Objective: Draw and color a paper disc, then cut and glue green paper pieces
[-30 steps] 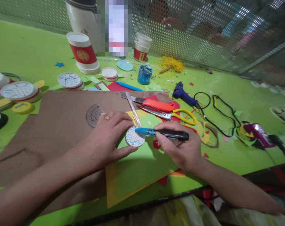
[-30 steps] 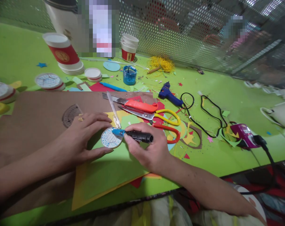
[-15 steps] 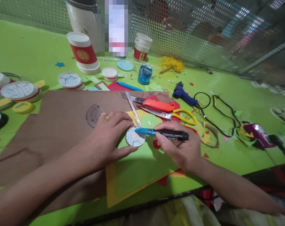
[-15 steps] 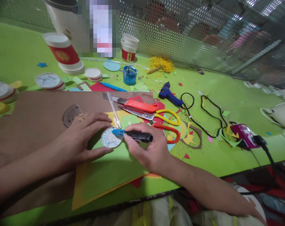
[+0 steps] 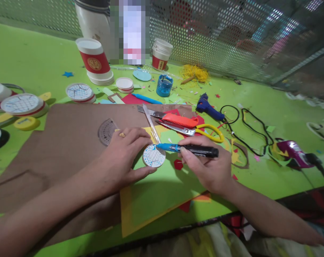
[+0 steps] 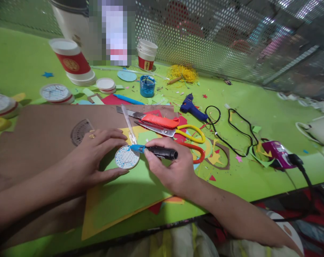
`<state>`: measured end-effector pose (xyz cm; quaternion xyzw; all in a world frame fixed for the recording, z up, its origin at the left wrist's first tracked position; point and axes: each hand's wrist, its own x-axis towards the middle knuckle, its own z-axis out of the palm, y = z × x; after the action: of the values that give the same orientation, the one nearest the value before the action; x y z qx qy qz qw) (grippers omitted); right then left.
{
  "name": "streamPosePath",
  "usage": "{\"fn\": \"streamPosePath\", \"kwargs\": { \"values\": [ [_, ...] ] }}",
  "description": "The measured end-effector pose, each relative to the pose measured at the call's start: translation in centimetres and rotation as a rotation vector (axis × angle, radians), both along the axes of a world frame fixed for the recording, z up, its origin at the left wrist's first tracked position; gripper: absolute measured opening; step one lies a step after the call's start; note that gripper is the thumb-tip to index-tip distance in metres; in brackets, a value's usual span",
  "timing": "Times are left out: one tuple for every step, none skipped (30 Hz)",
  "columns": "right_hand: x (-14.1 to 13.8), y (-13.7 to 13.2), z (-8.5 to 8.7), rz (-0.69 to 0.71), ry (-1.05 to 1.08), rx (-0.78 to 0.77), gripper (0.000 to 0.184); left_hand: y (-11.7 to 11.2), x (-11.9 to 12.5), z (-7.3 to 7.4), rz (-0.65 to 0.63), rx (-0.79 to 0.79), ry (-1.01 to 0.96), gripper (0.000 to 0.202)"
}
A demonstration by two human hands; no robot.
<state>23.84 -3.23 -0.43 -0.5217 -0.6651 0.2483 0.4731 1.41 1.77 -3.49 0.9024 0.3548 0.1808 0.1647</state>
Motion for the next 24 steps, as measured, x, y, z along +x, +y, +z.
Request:
{"fn": "streamPosePath", "kwargs": {
  "values": [
    [-0.1, 0.0, 0.0, 0.007, -0.006, 0.005, 0.013, 0.0, 0.0, 0.0, -0.001, 0.002, -0.003, 0.045],
    [-0.1, 0.1, 0.1, 0.014, -0.014, 0.013, 0.013, 0.0, 0.0, 0.1, 0.000, 0.006, -0.008, 0.045],
    [-0.2, 0.1, 0.2, 0.019, -0.024, 0.022, 0.013, 0.0, 0.0, 0.1, 0.000, 0.010, -0.012, 0.044],
    [-0.2, 0.1, 0.2, 0.023, -0.032, 0.032, 0.013, 0.0, 0.0, 0.1, 0.000, 0.012, -0.014, 0.044],
    [-0.2, 0.1, 0.3, 0.025, -0.039, 0.041, 0.013, 0.0, 0.0, 0.1, 0.001, 0.015, -0.013, 0.044],
    [-0.3, 0.2, 0.3, 0.026, -0.043, 0.046, 0.013, 0.0, 0.0, 0.1, 0.002, 0.018, -0.012, 0.044],
    [-0.3, 0.2, 0.3, 0.029, -0.042, 0.050, 0.013, 0.0, 0.0, 0.1, 0.003, 0.021, -0.010, 0.044],
    [-0.3, 0.2, 0.2, 0.031, -0.037, 0.050, 0.013, 0.0, 0.1, 0.1, 0.005, 0.022, -0.008, 0.045],
    [-0.2, 0.1, 0.2, 0.032, -0.031, 0.050, 0.013, 0.0, 0.1, 0.1, 0.005, 0.022, -0.006, 0.045],
    [-0.2, 0.1, 0.1, 0.032, -0.027, 0.047, 0.013, 0.0, 0.1, 0.0, 0.005, 0.020, -0.007, 0.045],
    [-0.1, 0.1, 0.0, 0.032, -0.024, 0.044, 0.013, 0.0, 0.1, 0.0, 0.004, 0.018, -0.009, 0.045],
    [0.0, 0.1, -0.1, 0.032, -0.022, 0.041, 0.013, 0.0, 0.1, 0.0, 0.004, 0.017, -0.010, 0.045],
    [0.0, 0.0, -0.1, 0.030, -0.020, 0.040, 0.013, 0.0, 0.1, 0.0, 0.003, 0.016, -0.010, 0.046],
    [0.1, 0.0, -0.1, 0.026, -0.017, 0.035, 0.013, 0.0, 0.1, -0.1, 0.003, 0.018, -0.012, 0.046],
    [0.2, 0.0, -0.1, 0.019, -0.010, 0.031, 0.013, 0.0, 0.1, -0.1, 0.004, 0.020, -0.013, 0.046],
    [0.3, -0.1, -0.1, 0.007, 0.000, 0.025, 0.012, 0.0, 0.1, -0.1, 0.002, 0.024, -0.016, 0.046],
    [0.4, -0.1, -0.1, -0.006, 0.012, 0.021, 0.012, 0.0, 0.1, -0.1, 0.000, 0.027, -0.018, 0.046],
    [0.5, -0.1, 0.0, -0.019, 0.023, 0.017, 0.011, 0.0, 0.1, -0.1, -0.001, 0.031, -0.021, 0.046],
    [0.6, -0.1, 0.0, -0.030, 0.031, 0.015, 0.011, 0.0, 0.1, -0.1, -0.001, 0.035, -0.023, 0.045],
    [0.7, -0.1, 0.0, -0.037, 0.036, 0.015, 0.010, 0.0, 0.1, -0.1, -0.001, 0.038, -0.022, 0.045],
    [0.8, -0.2, 0.0, -0.042, 0.039, 0.016, 0.010, 0.0, 0.0, -0.1, -0.001, 0.040, -0.020, 0.045],
    [0.8, -0.2, 0.0, -0.043, 0.038, 0.014, 0.010, 0.0, 0.0, -0.1, -0.001, 0.042, -0.018, 0.045],
    [0.8, -0.2, 0.0, -0.043, 0.037, 0.011, 0.009, 0.0, 0.0, -0.1, 0.001, 0.044, -0.016, 0.045],
    [0.8, -0.2, -0.1, -0.043, 0.035, 0.007, 0.009, 0.0, -0.1, -0.1, 0.000, 0.045, -0.013, 0.046]
  ]
}}
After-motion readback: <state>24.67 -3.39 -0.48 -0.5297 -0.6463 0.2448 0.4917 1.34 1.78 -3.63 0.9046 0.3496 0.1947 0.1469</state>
